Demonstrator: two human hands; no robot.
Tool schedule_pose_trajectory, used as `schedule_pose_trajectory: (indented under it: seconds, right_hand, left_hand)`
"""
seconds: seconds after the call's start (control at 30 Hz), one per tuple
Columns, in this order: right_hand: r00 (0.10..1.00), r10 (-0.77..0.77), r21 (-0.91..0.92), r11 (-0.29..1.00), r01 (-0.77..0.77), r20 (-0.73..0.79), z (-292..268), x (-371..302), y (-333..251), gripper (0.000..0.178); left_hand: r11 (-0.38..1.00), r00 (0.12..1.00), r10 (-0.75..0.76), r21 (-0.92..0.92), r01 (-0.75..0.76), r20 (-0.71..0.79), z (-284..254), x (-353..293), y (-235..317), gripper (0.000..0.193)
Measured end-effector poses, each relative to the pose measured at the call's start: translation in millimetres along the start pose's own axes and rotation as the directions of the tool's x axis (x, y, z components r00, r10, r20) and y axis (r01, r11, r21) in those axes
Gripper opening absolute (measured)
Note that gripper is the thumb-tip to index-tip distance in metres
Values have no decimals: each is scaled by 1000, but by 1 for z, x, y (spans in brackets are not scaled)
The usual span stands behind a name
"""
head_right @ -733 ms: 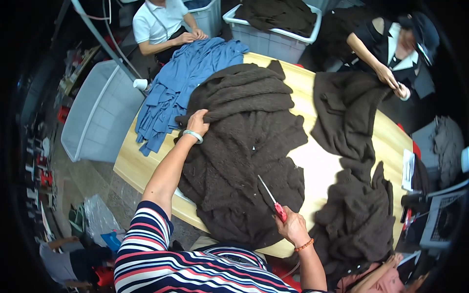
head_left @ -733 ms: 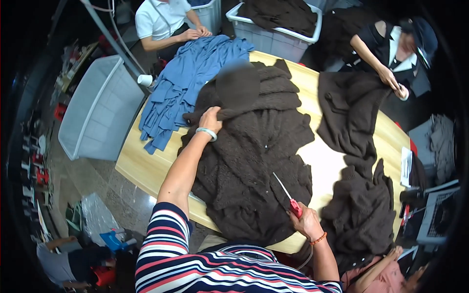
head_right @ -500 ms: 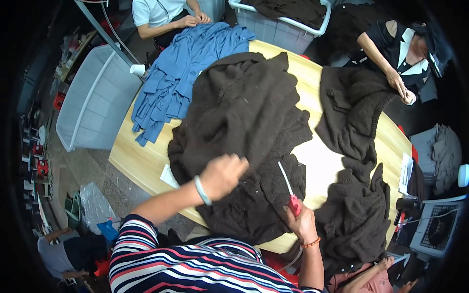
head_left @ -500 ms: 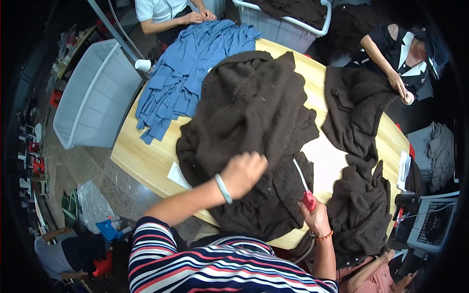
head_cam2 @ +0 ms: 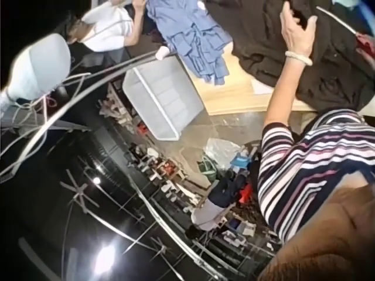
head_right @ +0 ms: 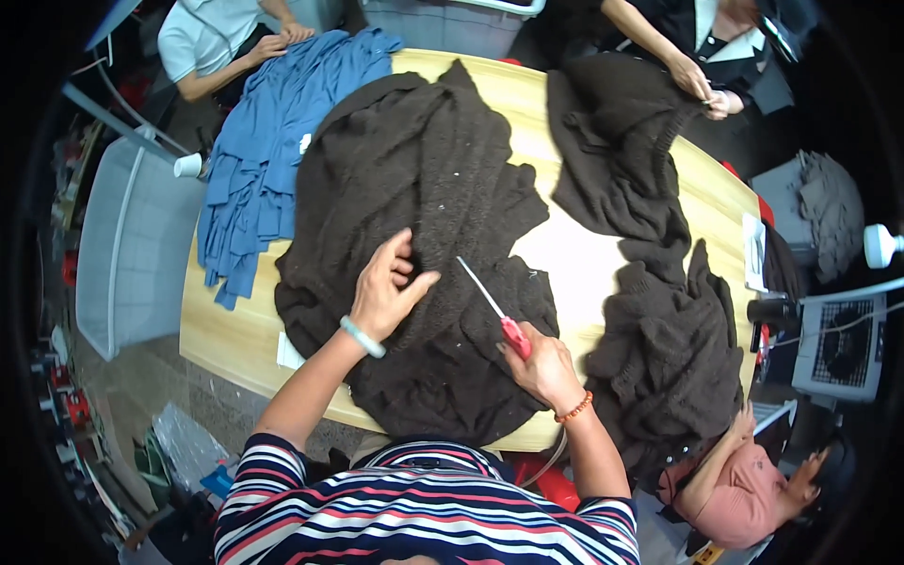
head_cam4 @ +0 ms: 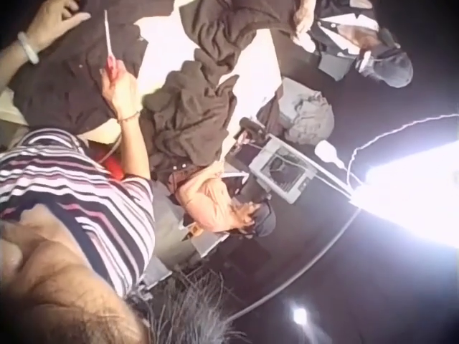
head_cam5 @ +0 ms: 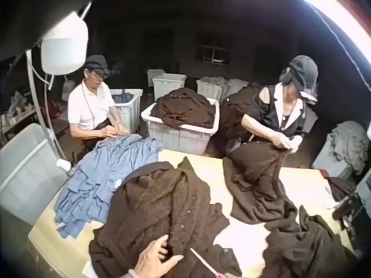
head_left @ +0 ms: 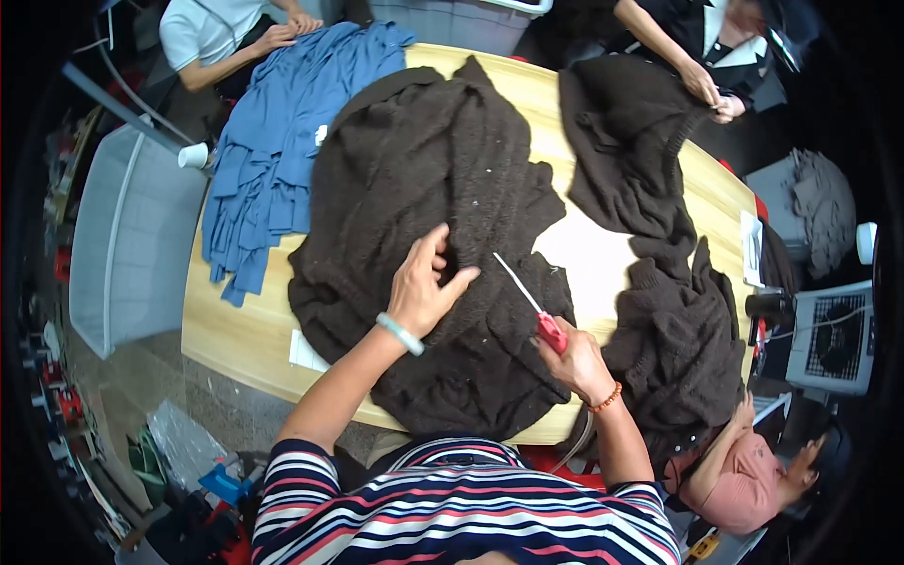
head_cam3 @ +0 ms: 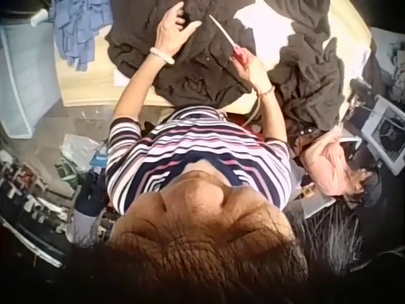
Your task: Use scissors to trim loose threads from brown knitted garments.
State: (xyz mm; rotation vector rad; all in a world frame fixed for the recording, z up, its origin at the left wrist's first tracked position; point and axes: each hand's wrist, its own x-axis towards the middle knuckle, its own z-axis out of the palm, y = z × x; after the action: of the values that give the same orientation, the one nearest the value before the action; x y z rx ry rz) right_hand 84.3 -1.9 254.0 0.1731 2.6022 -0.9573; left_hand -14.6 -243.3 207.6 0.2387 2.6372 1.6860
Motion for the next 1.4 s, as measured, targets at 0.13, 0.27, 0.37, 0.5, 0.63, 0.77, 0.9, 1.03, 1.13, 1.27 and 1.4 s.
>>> schedule_pose_trajectory:
  seconds: [0.13,0.27,0.37,0.5,0.63,0.77,0.9,1.03,1.13,1.27,1.4]
  right_hand:
    - [998,-61,-29,998,61,-20,-5,0,-12,22]
    - [989,-134,-173,974,143,65,-4,-2,-19,23]
    - [980,-181,-203,960,193,77,-5,3,-25,24]
    - [972,-231,-250,945,211,-54,-16,40,-24,22]
    - [941,-290,-317,921,225,-174,-28,68,-30,19]
    - [931,-363,-292,893,343,-17,-30,45,-39,19]
    - [936,-288,-235,914,332,203,-18,24,-36,21]
    - [982,-169,-181,967,181,83,-24,25,-37,22]
    - [980,-167,-167,969,184,110,-17,24,-31,22]
    - [982,-155,-169,970,172,110,-11,17,-32,23]
    - [970,-222,-211,948,239,101,-9,13,-38,23]
  left_hand:
    - [965,993,-50,-260,20,-107,48,58,-47,37]
    - [997,986,-37,-69,26,-163,52,51,-58,22]
    - [942,965,-145,-330,67,-220,53,32,-88,15]
    - [910,972,-165,-405,86,-165,51,22,-91,15]
    - [927,963,-152,-370,61,-224,55,22,-81,11]
    - [909,958,-177,-411,71,-225,47,20,-89,6]
    - [795,961,-247,-593,127,-125,40,16,-85,8]
    - [763,972,-223,-606,225,81,17,-6,-76,20]
    - [771,959,-219,-571,282,178,10,-7,-70,28]
    - [611,937,-269,-713,344,221,10,28,-57,32]
    - [689,955,-228,-661,297,192,14,41,-71,16]
